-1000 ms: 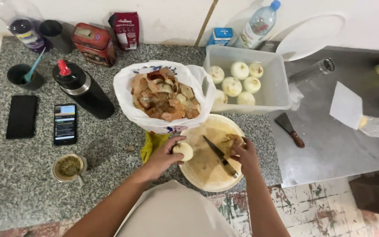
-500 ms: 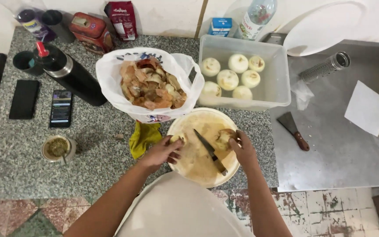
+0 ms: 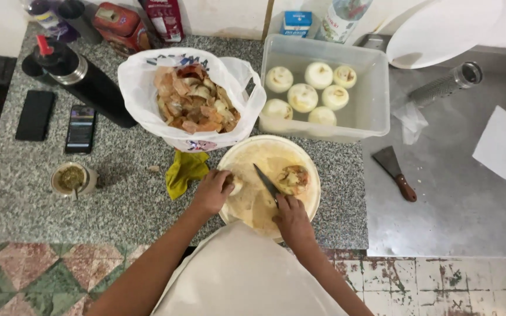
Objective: Peeling onions using a knife and separating the skins into a waste bag.
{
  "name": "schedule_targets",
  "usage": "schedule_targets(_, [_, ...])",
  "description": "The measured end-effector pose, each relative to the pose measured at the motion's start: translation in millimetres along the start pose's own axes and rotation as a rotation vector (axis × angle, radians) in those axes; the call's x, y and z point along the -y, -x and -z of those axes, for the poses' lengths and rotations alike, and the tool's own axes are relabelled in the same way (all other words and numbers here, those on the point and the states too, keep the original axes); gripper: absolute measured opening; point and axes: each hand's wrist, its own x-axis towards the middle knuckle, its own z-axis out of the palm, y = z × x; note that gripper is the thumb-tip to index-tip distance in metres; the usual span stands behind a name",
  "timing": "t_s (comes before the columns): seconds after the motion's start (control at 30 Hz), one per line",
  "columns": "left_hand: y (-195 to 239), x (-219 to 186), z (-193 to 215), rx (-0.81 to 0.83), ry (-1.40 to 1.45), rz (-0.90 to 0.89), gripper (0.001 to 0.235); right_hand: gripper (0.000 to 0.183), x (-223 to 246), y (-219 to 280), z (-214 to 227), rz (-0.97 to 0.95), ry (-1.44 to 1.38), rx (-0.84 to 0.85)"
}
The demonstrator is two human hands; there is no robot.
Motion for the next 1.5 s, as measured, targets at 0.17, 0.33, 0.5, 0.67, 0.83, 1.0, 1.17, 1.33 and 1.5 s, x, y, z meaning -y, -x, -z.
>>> schedule_targets(0.17, [13.6, -8.4, -5.8, -0.047, -0.042, -0.072, 0.063, 0.060, -0.8, -3.6, -8.7, -0.001, -0.203, -0.044])
schedule_targets(0.33, [18.2, -8.8, -31.3, -0.221, -0.126, -0.157, 0.060, 0.062, 27.1, 3.7, 8.2, -0.060, -0.523, 0.026])
schedule_targets(0.5, [16.3, -0.9, -35.0, -0.364, -0.269, -0.390, 0.051, 0.054, 49.7, -3.5, 35.7, -0.113, -0.645, 0.095])
schedule_targets(0.67, [13.0, -2.4, -33.5, -0.258, -0.263, -0.306, 0.055, 0.046, 66.0, -6.2, 62.4, -0.087, -0.673, 0.046])
schedule_targets(0.83, [7.7, 2.5, -33.7, -0.180, -0.292, -0.256, 0.052, 0.043, 77.5, -12.6, 77.8, -0.102, -0.714, 0.065])
schedule_targets(1.0, [6.0, 3.8, -36.2, -0.163, -0.323, -0.245, 0.053, 0.038, 68.7, -19.3, 56.7, -0.168, -0.764, 0.101])
schedule_targets(1.17, [-3.5, 16.9, -46.5, -0.177, -0.348, -0.285, 0.054, 0.035, 58.5, -41.2, 33.1, -0.099, -0.700, 0.107])
schedule_targets(1.33, [-0.2, 19.6, -44.5, -0.195, -0.364, -0.315, 0.054, 0.036, 55.1, -30.7, 16.3, -0.066, -0.646, 0.110])
schedule_targets(1.5, [0.3, 18.7, -37.3, -0.228, -0.174, -0.365, 0.057, 0.035, 64.5, -1.3, 48.4, -0.156, -0.571, 0.181])
